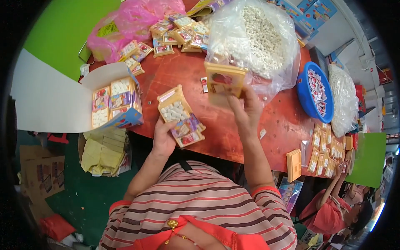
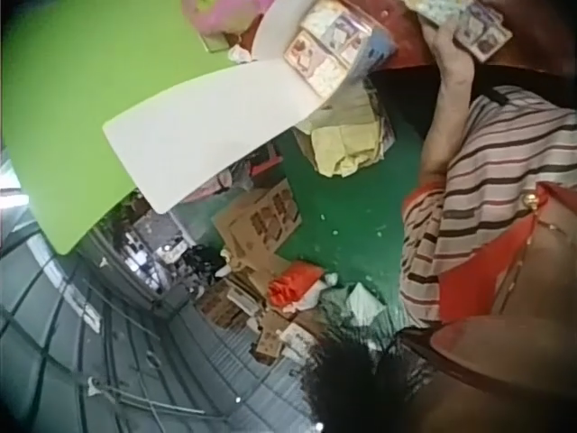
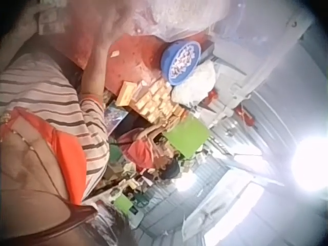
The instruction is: Packing small packets and boxes into a larger carton at a packing station.
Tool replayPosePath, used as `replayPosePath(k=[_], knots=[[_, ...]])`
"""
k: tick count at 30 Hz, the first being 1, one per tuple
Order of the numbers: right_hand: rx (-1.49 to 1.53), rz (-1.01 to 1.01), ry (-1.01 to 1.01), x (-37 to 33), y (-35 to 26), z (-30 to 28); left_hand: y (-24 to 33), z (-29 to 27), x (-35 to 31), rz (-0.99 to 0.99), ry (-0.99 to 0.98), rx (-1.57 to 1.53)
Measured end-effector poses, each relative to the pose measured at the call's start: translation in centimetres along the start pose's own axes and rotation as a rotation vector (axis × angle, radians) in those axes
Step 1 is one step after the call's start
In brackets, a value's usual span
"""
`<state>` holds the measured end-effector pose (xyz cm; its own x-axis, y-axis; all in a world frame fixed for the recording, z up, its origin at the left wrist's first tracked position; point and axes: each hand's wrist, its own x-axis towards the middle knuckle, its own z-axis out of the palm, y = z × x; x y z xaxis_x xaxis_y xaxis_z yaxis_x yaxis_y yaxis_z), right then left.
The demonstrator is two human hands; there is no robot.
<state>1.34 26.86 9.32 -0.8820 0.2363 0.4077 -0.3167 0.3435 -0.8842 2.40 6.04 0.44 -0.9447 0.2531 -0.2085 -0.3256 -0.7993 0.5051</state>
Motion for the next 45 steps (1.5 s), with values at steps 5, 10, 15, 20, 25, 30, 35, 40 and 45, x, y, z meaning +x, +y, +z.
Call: replayPosePath(k=[5,10,15,20,25,30,35,40,45], knots=[[0.478,0.399,-0.137,-5.3,0.3,0.2,-1.8,2.3,0.0,0.073,0.068,0.198],[0.493,0.497,-0.18,-7.7,2.4,1.3,-2.7,3.0,-1.4,0.087,-0.006,0.227],[0.623,0.54,-0.274,-8.5,4.3,0.7,-3.5,3.1,-2.1,0.062,-0.069,0.3],[0.66,0.396,-0.301,-8.4,4.4,0.8,-4.0,1.4,-2.1,0.171,-0.18,0.511],[0.591,0.301,-0.362,-8.8,5.8,0.7,-3.3,0.8,-0.9,0.476,-0.439,0.926],[0.552,0.295,-0.394,-8.7,5.7,0.8,-2.5,1.4,-0.9,0.715,-0.484,1.15],[0.406,0.16,-0.449,-7.0,5.9,0.4,-4.1,-0.9,-0.3,0.72,-0.524,1.151],[0.491,0.338,-0.58,-7.5,5.6,-0.1,-4.0,-2.1,-0.8,0.757,-0.584,1.439],[0.414,0.308,-0.642,-7.4,6.0,0.2,-3.0,-1.0,-1.5,0.552,-0.536,1.143]])
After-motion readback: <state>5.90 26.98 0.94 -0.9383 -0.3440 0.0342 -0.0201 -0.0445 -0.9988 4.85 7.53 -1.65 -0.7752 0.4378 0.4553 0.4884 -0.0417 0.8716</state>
